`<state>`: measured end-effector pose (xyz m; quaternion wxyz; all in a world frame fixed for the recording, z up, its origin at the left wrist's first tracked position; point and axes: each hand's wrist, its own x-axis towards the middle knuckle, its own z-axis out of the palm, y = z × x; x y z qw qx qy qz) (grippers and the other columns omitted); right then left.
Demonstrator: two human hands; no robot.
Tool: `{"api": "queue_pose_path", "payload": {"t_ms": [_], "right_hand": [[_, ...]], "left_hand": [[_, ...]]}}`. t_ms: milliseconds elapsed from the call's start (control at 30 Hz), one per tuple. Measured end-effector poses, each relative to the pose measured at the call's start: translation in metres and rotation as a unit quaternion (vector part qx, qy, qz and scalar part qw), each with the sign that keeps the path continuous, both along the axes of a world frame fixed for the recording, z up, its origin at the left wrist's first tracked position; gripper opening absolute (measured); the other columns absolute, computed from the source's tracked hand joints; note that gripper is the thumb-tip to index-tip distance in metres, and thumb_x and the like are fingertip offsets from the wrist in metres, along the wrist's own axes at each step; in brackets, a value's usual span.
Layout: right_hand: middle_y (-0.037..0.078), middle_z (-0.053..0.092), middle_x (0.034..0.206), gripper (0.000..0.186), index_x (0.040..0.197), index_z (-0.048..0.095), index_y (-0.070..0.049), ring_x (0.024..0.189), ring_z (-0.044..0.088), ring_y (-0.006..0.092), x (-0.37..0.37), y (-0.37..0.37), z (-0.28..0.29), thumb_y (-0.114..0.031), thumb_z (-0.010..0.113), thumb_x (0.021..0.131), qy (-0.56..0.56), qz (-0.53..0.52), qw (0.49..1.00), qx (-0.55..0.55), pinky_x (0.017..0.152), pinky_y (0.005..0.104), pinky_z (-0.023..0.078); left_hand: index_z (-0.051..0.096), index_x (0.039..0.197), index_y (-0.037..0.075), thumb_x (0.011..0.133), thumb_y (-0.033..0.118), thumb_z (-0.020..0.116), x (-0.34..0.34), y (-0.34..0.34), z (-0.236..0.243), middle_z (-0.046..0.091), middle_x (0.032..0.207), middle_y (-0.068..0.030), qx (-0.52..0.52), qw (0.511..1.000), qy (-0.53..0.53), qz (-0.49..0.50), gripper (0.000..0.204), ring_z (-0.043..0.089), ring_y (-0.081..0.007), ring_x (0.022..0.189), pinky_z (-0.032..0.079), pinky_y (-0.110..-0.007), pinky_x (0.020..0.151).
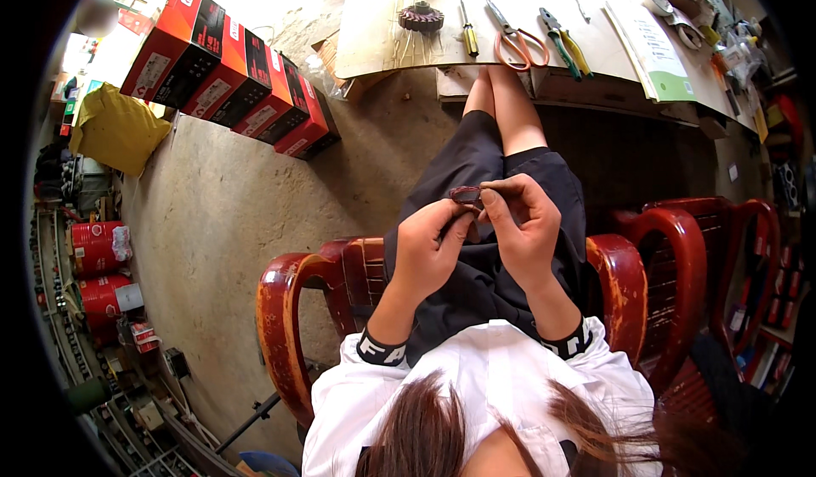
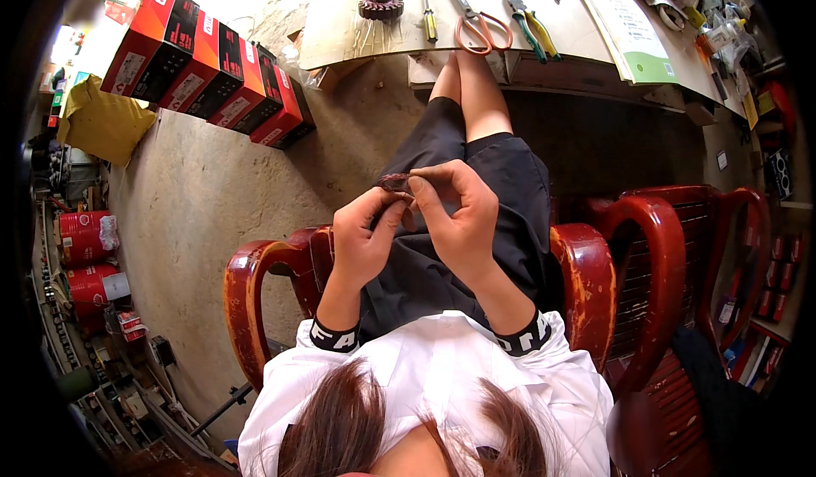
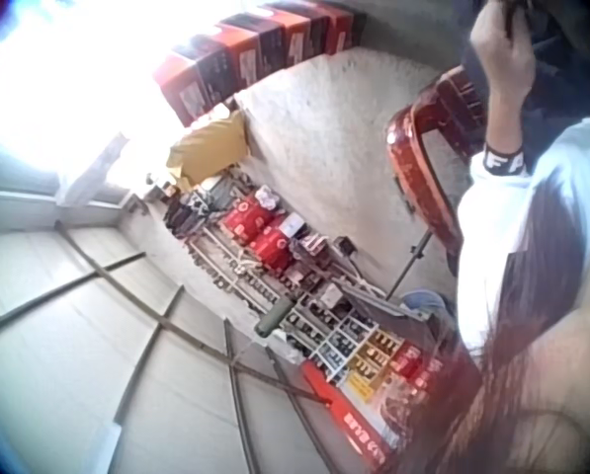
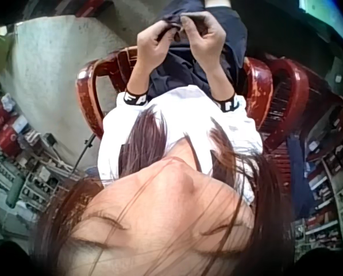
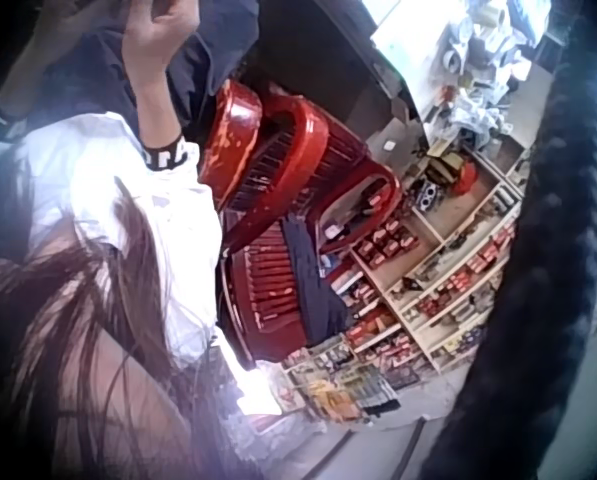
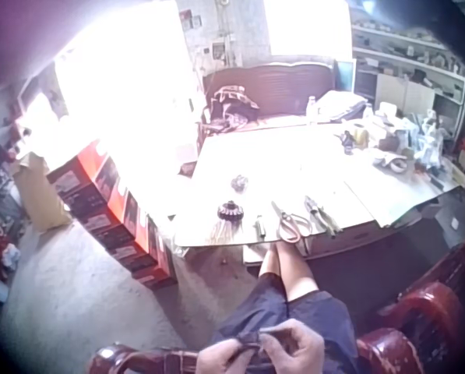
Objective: The person sits at a workbench and uses a screwdriver to adjust the copper windings on a circular electrical component, likely a motor stator. They repeatedly insert the screwdriver into the slots to push or separate the wires, then set the tool down to inspect the component by hand.
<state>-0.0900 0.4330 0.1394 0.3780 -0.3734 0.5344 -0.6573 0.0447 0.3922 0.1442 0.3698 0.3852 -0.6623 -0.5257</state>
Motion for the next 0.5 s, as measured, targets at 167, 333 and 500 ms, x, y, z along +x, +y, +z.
{"api": "queue_pose_path", "payload": {"t_ms": [167, 333, 500], "right_hand": [[0.008, 0.063, 0.076, 0.007, 0.089, 0.066, 0.000, 0.063, 0.064, 0.0153, 0.002, -0.008, 0.004, -0.002, 0.070, 0.084, 0.245, -0.072, 0.964, -0.070, 0.058, 0.0259, 0.049], [0.009, 0.062, 0.075, 0.007, 0.088, 0.065, 0.000, 0.061, 0.063, 0.0174, -0.004, -0.008, 0.006, -0.002, 0.071, 0.084, 0.283, -0.045, 0.957, -0.056, 0.056, 0.0268, 0.049], [0.009, 0.064, 0.074, 0.007, 0.086, 0.065, 0.001, 0.062, 0.063, 0.0151, -0.012, -0.006, 0.014, -0.003, 0.070, 0.085, 0.205, 0.008, 0.979, 0.008, 0.057, 0.0256, 0.048]], "left_hand": [[0.065, 0.088, -0.002, 0.081, -0.001, 0.066, 0.001, 0.000, 0.001, 0.062, 0.073, -0.0125, -0.160, 0.982, -0.093, 0.041, 0.007, 0.061, -0.0237, 0.061, 0.047, -0.030, 0.058], [0.065, 0.085, -0.001, 0.072, -0.003, 0.069, 0.006, -0.003, 0.014, 0.062, 0.072, -0.0130, -0.300, 0.933, -0.193, 0.046, 0.013, 0.058, -0.0271, 0.061, 0.047, -0.033, 0.056], [0.065, 0.085, 0.000, 0.071, -0.004, 0.070, 0.006, -0.010, 0.017, 0.063, 0.072, -0.0111, -0.345, 0.921, -0.179, 0.032, 0.015, 0.057, -0.0257, 0.061, 0.046, -0.033, 0.054]]}}
